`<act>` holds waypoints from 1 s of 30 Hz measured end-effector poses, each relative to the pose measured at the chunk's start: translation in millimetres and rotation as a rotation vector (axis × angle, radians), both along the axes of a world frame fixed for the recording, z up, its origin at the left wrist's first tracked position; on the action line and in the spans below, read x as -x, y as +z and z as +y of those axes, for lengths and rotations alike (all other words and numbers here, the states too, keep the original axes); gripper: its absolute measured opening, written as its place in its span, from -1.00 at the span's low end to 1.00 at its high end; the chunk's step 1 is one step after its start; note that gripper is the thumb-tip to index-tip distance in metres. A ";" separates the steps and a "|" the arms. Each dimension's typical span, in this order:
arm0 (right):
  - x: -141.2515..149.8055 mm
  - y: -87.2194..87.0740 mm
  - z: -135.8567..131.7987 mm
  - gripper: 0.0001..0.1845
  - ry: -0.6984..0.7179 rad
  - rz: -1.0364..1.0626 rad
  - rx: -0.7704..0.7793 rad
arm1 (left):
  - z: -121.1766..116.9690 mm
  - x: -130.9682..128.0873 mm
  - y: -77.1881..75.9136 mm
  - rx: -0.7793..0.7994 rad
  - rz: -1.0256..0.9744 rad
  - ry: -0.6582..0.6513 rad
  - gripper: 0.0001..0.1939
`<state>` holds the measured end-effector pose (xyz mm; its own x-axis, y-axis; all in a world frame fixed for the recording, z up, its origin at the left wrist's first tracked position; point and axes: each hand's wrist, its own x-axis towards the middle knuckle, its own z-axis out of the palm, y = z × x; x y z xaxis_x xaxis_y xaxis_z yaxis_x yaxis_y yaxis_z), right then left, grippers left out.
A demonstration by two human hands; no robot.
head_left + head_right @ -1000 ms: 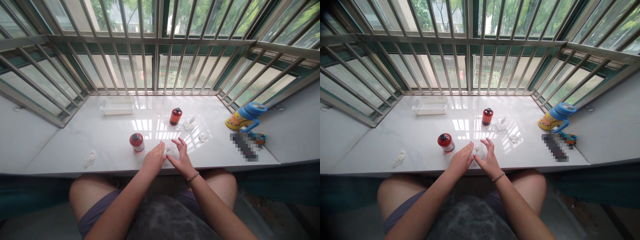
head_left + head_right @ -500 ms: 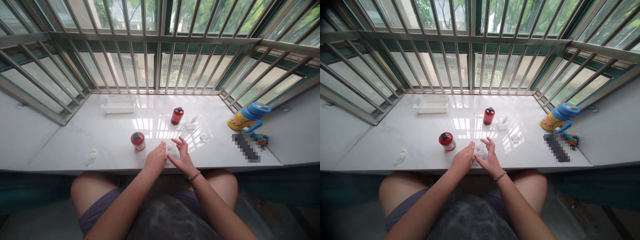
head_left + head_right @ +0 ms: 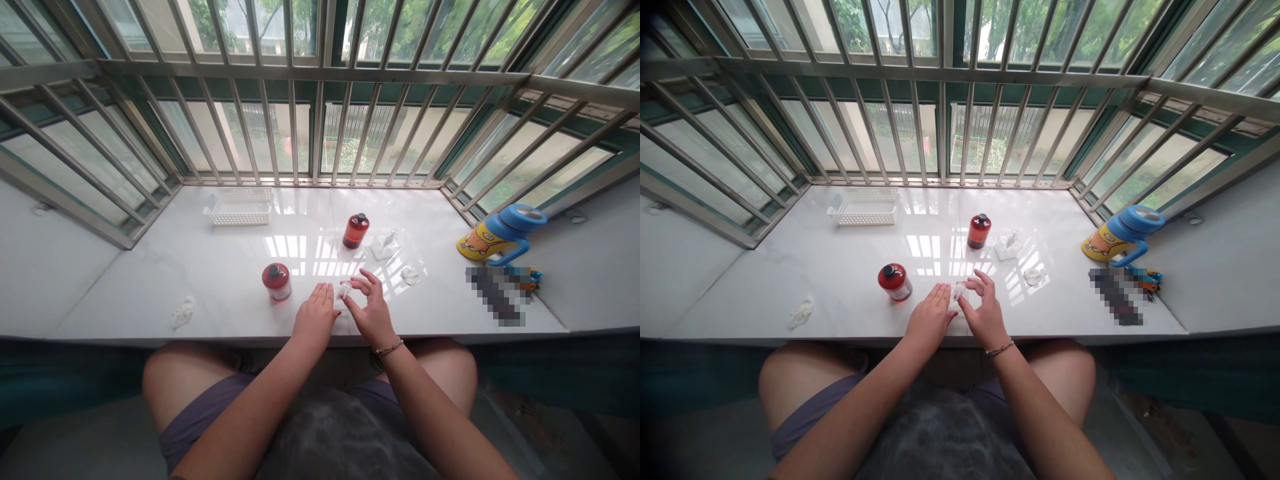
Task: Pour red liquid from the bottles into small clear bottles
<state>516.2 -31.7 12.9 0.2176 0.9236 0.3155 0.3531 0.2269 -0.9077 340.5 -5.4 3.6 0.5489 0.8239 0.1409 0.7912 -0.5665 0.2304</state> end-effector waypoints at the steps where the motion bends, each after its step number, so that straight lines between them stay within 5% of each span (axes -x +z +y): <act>1: -1.1 3.2 -0.2 -0.25 0.003 0.019 -0.031 | -0.2 0.1 0.6 0.002 0.002 0.002 -0.36; 11: -3.0 16.0 1.8 -0.22 -0.013 0.211 -0.016 | -1.1 -2.3 0.1 0.010 0.017 0.012 -0.37; 20: 0.5 21.0 -2.8 -0.22 -0.093 0.108 0.011 | -0.8 -2.6 1.1 0.027 0.011 0.014 -0.37; 30: -5.5 27.9 -4.1 -0.27 -0.097 0.379 -0.004 | -1.5 -2.7 0.2 0.019 -0.012 0.016 -0.35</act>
<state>521.8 -35.8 40.8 0.4053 0.8922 0.1994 0.0126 0.2126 -0.9771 343.2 -7.0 3.8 0.5338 0.8352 0.1321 0.7972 -0.5492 0.2508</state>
